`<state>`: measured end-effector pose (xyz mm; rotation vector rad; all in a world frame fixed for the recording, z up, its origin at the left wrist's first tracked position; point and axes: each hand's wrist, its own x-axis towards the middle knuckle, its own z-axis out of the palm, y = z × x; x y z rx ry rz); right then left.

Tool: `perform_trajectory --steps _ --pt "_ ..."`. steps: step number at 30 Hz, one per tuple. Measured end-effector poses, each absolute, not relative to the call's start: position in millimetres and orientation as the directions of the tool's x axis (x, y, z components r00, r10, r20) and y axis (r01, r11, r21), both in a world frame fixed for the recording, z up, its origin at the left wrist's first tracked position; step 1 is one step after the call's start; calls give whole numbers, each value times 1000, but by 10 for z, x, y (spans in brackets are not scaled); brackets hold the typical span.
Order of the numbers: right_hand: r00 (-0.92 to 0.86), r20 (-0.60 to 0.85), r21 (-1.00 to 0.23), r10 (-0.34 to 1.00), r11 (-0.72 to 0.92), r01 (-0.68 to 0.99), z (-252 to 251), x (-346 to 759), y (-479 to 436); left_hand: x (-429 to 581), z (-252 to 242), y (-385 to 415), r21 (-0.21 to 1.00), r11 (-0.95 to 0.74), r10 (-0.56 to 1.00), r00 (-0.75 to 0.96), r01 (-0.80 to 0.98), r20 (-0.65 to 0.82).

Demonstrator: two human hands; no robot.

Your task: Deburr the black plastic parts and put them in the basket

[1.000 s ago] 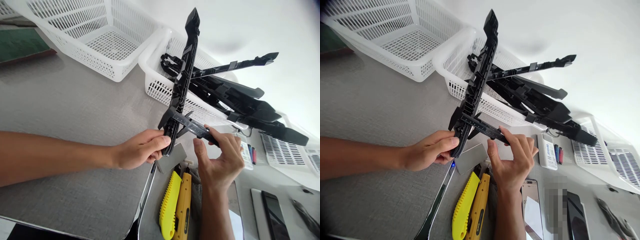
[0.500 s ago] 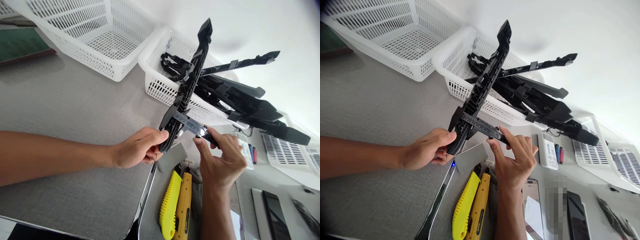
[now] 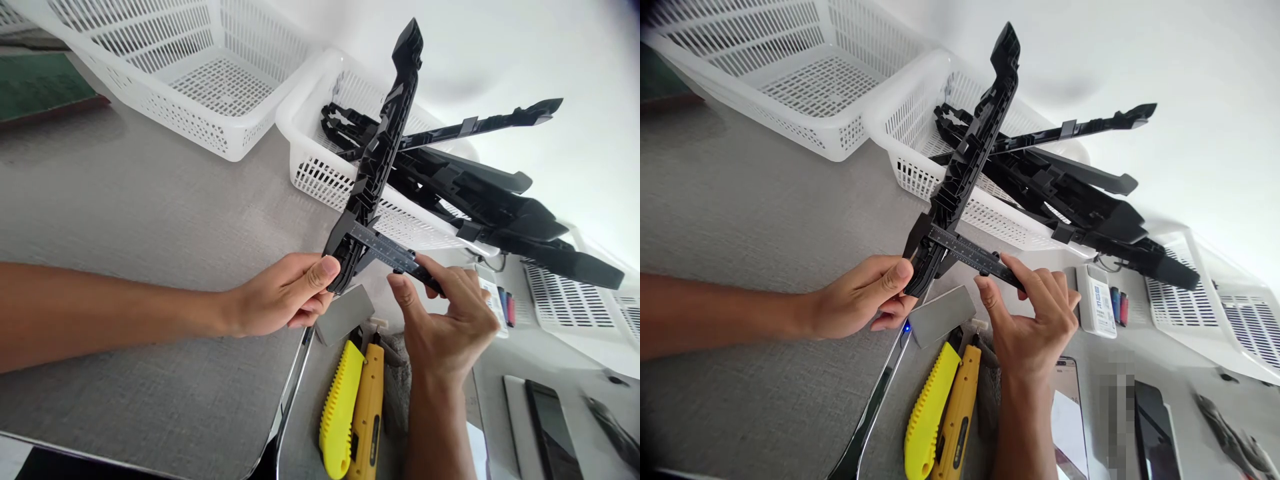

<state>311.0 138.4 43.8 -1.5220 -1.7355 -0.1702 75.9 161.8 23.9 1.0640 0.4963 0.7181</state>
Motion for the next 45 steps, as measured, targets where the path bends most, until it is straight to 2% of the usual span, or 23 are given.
perform_trajectory --steps 10,26,45 --pt "92 633 -387 769 212 897 441 3115 1384 759 255 1620 911 311 729 683 -271 -45" --pt "49 652 -347 757 240 907 486 3106 1383 752 287 1619 921 327 729 677 -214 -101" --pt "6 641 -348 768 282 894 491 3126 1369 746 312 1645 929 324 678 728 -177 -98"
